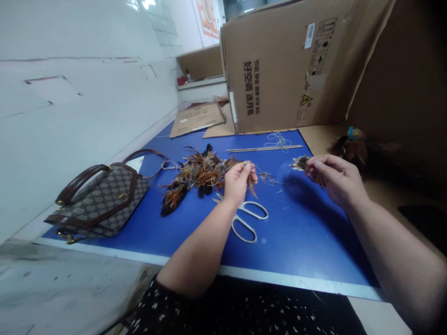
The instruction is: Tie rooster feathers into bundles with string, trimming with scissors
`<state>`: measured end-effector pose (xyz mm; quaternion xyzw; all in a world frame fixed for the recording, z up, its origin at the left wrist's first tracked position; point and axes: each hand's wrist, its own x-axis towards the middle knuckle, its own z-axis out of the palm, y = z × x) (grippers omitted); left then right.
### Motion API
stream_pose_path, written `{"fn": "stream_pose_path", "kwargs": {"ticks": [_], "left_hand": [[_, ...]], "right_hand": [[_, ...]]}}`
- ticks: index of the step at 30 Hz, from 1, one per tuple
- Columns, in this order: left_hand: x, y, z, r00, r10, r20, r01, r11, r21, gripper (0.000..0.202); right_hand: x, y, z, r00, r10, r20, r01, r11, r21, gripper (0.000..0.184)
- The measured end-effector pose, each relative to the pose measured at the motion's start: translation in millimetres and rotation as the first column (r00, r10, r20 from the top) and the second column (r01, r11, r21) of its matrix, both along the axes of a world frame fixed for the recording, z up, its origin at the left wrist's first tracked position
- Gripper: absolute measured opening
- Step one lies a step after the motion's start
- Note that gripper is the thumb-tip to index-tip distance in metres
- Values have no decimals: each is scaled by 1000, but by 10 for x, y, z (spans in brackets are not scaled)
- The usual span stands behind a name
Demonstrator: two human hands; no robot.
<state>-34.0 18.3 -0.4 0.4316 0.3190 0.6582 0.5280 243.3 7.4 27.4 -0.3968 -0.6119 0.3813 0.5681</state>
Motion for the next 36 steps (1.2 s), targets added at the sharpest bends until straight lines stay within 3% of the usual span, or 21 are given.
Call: {"fn": "stream_pose_path", "kwargs": {"ticks": [1,2,3,4,5,6,7,8,10,14,15,17,19,20,24,26,29,31,33,34,36], "left_hand": [[7,1,-9,1000,10,2,-10,1000,-4,35],[16,-2,-17,1000,15,0,-15,1000,-7,35],[25,-7,-24,1000,18,-5,-19,1000,-8,36],[32,-13,-28,1000,19,-11,-19,1000,-7,35],[37,-18,-30,1000,19,-16,-19,1000,-3,35],[41,-22,-30,1000,21,-19,-21,1000,2,35],[43,-26,-29,1000,25,-18,-25,1000,8,35],[44,-28,-26,999,30,-17,-30,1000,10,35],[46,-31,-21,999,42,-16,-42,999,9,35],[58,-36,-12,998,54,-12,-54,999,0,37],[61,-38,-9,998,59,-9,-59,998,1,37],[67,-42,3,997,72,-3,-72,997,3,37],[71,-48,19,996,88,4,-88,996,1,37],[72,-51,27,995,96,6,-96,995,-2,38],[77,-59,29,994,110,-3,-110,994,8,38],[78,-56,14,994,106,-5,-106,994,23,38],[76,-49,-9,995,99,-7,-99,995,32,38],[74,-46,-14,995,98,-9,-98,995,30,38],[74,-45,-11,995,99,-9,-99,995,25,39],[75,-46,-9,995,99,-9,-99,995,23,39],[81,-51,-5,995,96,-11,-96,995,19,40]], "right_hand": [[32,-33,41,967,248,-57,-253,958,-137,33],[54,-66,64,867,487,-106,-497,827,-263,42],[61,-97,67,716,685,-136,-677,632,-376,49],[52,-123,49,552,821,-144,-765,430,-479,54],[27,-142,13,418,898,-136,-772,272,-574,55],[-12,-153,-38,326,938,-120,-734,171,-657,55],[-58,-155,-97,284,954,-96,-676,128,-726,54],[-109,-148,-160,300,951,-75,-629,137,-765,54],[-206,-111,-274,437,898,-46,-589,247,-769,55],[-331,-6,-385,778,628,-12,-541,662,-519,58],[-347,11,-390,834,551,-31,-506,741,-441,56],[-365,20,-389,886,448,-121,-461,821,-337,53],[-378,-7,-387,868,441,-228,-495,803,-331,47],[-389,-31,-391,842,473,-261,-539,760,-362,45],[-509,-132,-442,706,656,-269,-676,510,-532,55],[-595,-154,-474,721,651,-237,-664,552,-504,59],[-671,-147,-490,838,530,-128,-537,761,-365,54],[-656,-136,-468,881,458,-118,-472,832,-291,51],[-596,-133,-426,879,441,-182,-476,838,-268,50],[-559,-133,-404,860,464,-212,-509,810,-291,51],[-493,-132,-372,796,559,-230,-599,680,-423,64]]}}
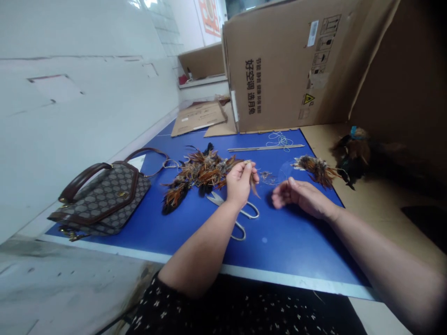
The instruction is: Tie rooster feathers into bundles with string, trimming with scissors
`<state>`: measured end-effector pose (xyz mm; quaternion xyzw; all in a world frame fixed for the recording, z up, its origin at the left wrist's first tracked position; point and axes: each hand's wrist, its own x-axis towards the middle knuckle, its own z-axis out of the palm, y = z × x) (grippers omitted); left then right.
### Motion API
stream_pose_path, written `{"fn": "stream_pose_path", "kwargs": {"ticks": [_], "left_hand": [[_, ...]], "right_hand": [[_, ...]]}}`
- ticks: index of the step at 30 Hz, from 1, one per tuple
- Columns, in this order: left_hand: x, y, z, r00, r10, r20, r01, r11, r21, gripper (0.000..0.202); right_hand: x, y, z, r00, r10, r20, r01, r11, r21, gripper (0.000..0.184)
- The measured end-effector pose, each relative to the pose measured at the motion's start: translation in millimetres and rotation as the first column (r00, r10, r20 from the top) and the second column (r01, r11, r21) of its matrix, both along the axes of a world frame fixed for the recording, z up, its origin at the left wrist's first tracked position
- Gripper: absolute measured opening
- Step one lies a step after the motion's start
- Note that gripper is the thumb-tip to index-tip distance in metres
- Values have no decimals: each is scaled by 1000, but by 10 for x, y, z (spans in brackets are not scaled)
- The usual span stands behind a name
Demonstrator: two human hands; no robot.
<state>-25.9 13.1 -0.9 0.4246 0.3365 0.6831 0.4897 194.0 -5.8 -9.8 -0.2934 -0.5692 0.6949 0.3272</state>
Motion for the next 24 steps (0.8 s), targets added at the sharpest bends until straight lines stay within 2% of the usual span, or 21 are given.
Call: {"fn": "stream_pose_path", "kwargs": {"ticks": [2,3,4,6,7,9,10,11,12,14,16,18,20,24], "left_hand": [[8,-6,-1,1000,-7,-1,7,1000,-4,40],[13,-10,-2,1000,-14,-1,14,1000,-6,39],[17,-13,-5,1000,-24,0,24,1000,-6,39],[24,-24,-7,998,-62,8,62,998,-4,38],[27,-33,-7,996,-92,10,92,996,-4,37],[34,-64,2,983,-182,5,182,983,-23,36],[40,-86,10,970,-242,0,241,969,-45,36],[47,-112,20,950,-312,-4,310,948,-73,37],[55,-140,31,922,-388,-5,385,917,-103,38],[73,-196,54,848,-529,7,524,839,-146,39],[85,-235,74,794,-607,43,606,781,-153,39],[85,-248,90,776,-622,99,630,763,-143,36],[72,-237,100,777,-612,147,629,765,-142,34],[33,-186,111,789,-585,186,612,775,-158,32]], "right_hand": [[29,9,6,982,151,114,-136,982,-129,80],[27,15,0,974,164,155,-141,979,-150,85],[17,22,-8,977,116,178,-95,988,-120,86],[-16,26,-17,976,-127,176,113,990,90,76],[-30,19,-13,949,-269,162,227,945,237,69],[-45,-16,13,863,-484,143,359,789,499,53],[-46,-43,32,831,-539,139,372,724,580,47],[-47,-72,51,822,-551,142,360,696,621,44],[-48,-101,68,838,-525,146,331,704,628,46],[-60,-146,90,904,-403,142,253,772,584,56],[-78,-169,97,953,-272,135,164,835,525,55],[-84,-174,100,966,-203,159,106,875,471,42],[-63,-170,115,957,-204,207,94,892,441,38],[37,-157,207,919,-322,228,181,857,482,39]]}}
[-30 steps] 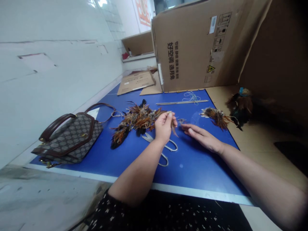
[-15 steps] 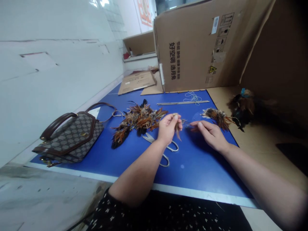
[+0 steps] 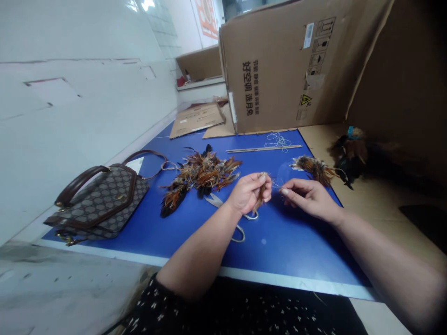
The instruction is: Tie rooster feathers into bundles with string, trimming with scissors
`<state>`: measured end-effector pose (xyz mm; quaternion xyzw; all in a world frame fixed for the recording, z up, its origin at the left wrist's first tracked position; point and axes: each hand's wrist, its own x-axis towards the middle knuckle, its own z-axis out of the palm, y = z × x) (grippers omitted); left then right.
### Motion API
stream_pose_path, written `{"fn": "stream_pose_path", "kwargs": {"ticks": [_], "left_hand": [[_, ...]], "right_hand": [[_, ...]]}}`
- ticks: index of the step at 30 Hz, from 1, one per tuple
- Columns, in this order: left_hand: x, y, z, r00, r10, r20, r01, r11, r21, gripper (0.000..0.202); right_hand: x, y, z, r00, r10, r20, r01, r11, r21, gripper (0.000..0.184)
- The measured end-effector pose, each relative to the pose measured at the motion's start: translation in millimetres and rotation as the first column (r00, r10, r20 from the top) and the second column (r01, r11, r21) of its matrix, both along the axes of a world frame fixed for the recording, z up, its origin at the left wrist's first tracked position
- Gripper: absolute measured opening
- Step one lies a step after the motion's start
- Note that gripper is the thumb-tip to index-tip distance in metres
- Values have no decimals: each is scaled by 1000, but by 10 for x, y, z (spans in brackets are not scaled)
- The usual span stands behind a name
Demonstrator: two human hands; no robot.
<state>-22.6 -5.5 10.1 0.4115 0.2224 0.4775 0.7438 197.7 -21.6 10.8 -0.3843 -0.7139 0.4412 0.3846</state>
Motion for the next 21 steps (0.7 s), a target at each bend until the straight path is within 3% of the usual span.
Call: {"fn": "stream_pose_path", "kwargs": {"ticks": [6,14,18,21], "left_hand": [[-22,46,-4,999,41,33,-40,999,-31,31],[-30,66,-19,998,44,40,-42,998,-41,29],[-36,78,-36,999,37,36,-36,999,-32,28],[-32,82,-52,999,33,33,-32,999,-25,29]], "right_hand": [[117,38,82,982,-178,-62,186,971,151,38],[206,117,-6,873,-414,-258,472,851,230,26],[230,135,-4,842,-469,-268,531,808,253,25],[212,156,-18,864,-472,-174,503,813,291,25]]}}
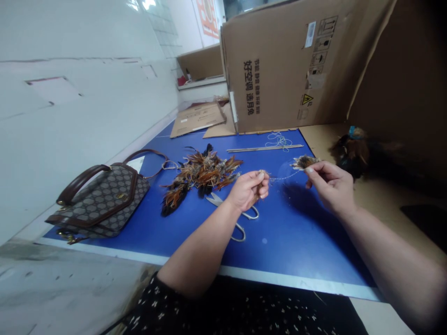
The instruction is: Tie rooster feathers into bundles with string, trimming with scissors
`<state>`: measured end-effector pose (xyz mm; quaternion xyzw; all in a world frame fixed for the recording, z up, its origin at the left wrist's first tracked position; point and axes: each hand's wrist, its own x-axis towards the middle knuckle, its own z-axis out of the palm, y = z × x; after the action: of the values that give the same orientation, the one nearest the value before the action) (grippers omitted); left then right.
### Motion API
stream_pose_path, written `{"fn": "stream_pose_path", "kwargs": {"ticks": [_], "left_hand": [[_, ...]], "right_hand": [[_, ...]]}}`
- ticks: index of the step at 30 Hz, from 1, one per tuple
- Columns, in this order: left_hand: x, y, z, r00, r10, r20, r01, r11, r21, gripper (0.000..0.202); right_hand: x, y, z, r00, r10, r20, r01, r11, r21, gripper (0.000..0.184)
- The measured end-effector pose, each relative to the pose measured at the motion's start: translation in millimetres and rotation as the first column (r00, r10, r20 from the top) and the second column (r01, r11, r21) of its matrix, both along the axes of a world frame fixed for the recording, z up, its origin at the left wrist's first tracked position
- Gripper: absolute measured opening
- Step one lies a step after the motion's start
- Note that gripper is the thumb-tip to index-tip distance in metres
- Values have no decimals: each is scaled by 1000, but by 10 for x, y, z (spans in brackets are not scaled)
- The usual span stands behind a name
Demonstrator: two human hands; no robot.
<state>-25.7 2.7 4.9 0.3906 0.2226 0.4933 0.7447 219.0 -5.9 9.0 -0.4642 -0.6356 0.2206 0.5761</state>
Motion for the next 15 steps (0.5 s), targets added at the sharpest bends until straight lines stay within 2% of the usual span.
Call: {"fn": "stream_pose_path", "kwargs": {"ticks": [3,5,7,9,11,13,15], "left_hand": [[6,7,-21,1000,7,-23,-7,1000,2,31],[11,12,-43,998,11,-54,-11,1000,9,32],[22,9,-69,996,5,-94,-2,1000,25,34],[40,-6,-93,992,-18,-125,23,999,39,36],[63,-32,-106,989,-52,-136,58,997,45,37],[82,-59,-105,988,-77,-132,84,995,49,37],[92,-77,-92,989,-82,-122,89,994,58,36]], "right_hand": [[-22,49,-25,983,-93,158,80,993,86,21],[-22,82,-32,947,-211,243,164,966,202,31],[-23,89,-26,917,-255,308,172,947,272,42],[-51,58,-20,926,-131,355,49,972,231,40],[-117,-5,-25,928,134,347,-169,983,71,36],[-206,-73,-43,879,401,258,-386,916,-110,36],[-280,-122,-61,833,536,139,-502,837,-218,36]]}}
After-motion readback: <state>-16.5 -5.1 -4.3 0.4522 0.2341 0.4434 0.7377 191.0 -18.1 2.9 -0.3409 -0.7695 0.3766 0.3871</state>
